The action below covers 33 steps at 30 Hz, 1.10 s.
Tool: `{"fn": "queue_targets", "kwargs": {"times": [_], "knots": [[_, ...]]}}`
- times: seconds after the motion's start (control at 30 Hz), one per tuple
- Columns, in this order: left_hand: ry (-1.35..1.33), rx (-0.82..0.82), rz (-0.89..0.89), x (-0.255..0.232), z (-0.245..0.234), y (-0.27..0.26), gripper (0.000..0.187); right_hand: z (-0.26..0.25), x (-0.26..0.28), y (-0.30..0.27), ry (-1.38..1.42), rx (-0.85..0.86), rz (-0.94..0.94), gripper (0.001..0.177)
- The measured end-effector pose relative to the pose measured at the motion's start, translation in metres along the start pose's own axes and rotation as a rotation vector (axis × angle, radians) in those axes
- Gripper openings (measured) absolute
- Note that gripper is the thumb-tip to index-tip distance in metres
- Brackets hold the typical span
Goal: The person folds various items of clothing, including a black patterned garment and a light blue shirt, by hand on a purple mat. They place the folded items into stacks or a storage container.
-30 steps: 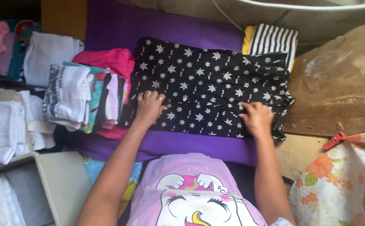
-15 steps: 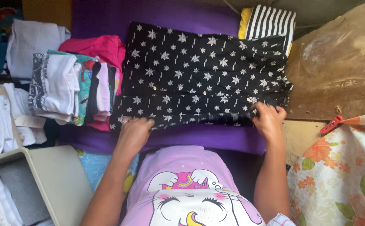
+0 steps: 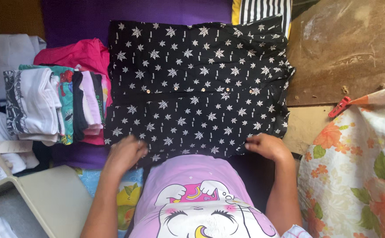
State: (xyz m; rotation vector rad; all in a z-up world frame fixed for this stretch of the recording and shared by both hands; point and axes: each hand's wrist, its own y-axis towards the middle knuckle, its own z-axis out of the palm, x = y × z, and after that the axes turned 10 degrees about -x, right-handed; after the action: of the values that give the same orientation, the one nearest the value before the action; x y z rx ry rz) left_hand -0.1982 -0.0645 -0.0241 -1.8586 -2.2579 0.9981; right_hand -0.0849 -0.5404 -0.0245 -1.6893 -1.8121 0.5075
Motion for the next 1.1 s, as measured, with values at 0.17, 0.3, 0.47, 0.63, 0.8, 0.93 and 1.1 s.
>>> {"fn": "queue_targets", "kwargs": {"times": [0.17, 0.3, 0.47, 0.63, 0.8, 0.93, 1.1], "knots": [[-0.194, -0.547, 0.319, -0.027, 0.044, 0.044, 0.049, 0.032, 0.064, 0.017, 0.227, -0.474, -0.220, 0.069], [0.132, -0.613, 0.348, -0.013, 0.058, 0.057, 0.061, 0.059, 0.074, 0.045, -0.066, -0.644, -0.317, 0.078], [0.069, -0.746, 0.287, 0.026, 0.053, 0.071, 0.057, 0.055, 0.006, 0.066, -0.114, -0.971, -0.099, 0.068], [0.196, -0.654, 0.165, 0.024, 0.024, 0.092, 0.039, 0.021, -0.004, 0.089, 0.052, -0.983, -0.110, 0.027], [0.294, -0.514, 0.170, 0.014, -0.013, 0.107, 0.028, -0.016, 0.027, 0.110, 0.043, -0.978, -0.394, 0.037], [0.263, -0.488, 0.202, 0.001, -0.032, 0.095, 0.024, -0.025, 0.018, 0.121, 0.085, -0.841, -0.283, 0.022], [0.182, -0.498, 0.142, 0.000, -0.048, 0.099, 0.013, -0.021, -0.008, 0.125, 0.328, -0.795, -0.211, 0.021]]}}
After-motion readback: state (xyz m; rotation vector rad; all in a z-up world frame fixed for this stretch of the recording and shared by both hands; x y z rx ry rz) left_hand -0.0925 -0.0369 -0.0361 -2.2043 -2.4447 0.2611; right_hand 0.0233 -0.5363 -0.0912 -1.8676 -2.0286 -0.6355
